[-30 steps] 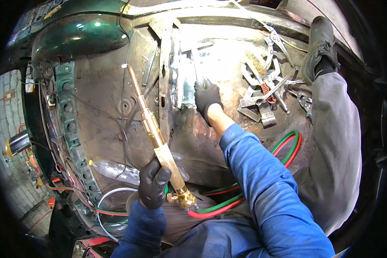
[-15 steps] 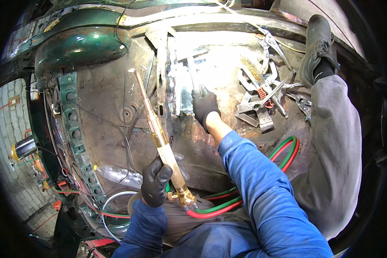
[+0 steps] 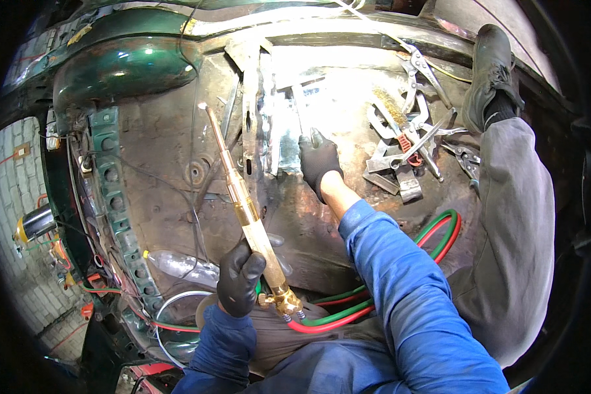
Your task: The person is welding a section of a car's floor pan using a handheld welding torch. They are sitting inside the vehicle, applying heat to a specific area of the metal floor while wearing gloves.
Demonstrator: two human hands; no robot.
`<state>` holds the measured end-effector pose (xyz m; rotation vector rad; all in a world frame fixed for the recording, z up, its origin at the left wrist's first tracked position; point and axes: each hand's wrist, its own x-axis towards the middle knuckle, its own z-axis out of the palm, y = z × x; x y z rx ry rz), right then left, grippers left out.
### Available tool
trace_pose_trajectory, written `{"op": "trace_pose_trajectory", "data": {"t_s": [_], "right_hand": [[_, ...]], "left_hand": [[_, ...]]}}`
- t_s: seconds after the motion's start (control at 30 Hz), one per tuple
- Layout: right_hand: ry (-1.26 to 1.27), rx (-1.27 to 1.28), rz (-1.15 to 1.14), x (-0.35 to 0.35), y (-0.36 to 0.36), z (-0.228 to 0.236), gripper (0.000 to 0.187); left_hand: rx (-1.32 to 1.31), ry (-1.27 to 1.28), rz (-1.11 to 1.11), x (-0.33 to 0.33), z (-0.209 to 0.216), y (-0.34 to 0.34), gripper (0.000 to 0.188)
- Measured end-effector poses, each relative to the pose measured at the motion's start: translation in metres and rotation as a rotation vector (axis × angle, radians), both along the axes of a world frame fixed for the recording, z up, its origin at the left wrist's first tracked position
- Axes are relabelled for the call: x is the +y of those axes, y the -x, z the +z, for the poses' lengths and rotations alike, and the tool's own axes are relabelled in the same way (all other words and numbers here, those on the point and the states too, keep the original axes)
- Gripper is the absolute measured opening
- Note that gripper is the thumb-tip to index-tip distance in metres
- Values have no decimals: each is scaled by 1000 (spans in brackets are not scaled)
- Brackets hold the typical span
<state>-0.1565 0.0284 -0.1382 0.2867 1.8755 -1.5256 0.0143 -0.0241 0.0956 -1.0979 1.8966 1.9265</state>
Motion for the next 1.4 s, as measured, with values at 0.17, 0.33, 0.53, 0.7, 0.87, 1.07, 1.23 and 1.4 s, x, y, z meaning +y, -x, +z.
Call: {"op": "trace_pose_trajectory", "data": {"t_s": [0.17,0.33,0.53,0.7,0.87,1.07,1.23,1.4], "right_hand": [[-12,22,-85,-9,-5,-11,45],[15,85,-65,-6,-4,-14,44],[111,15,-237,1,-18,-43,41],[-55,-58,-226,25,-22,-48,44],[-262,-66,-135,53,-18,-39,46],[-459,-68,136,57,-17,-6,61],[-492,189,372,66,-22,25,59],[-145,233,645,75,-22,107,58]], "left_hand": [[8,-6,-36,-2,-2,1,67],[2,16,-54,-3,-2,0,68],[16,-28,-52,-3,2,-4,63],[35,-52,-93,-5,6,-15,62],[63,-71,-120,3,15,-17,72],[151,-127,-137,5,20,-33,57],[173,-108,-123,11,34,-37,61],[264,1,-110,5,27,-52,57]]}}
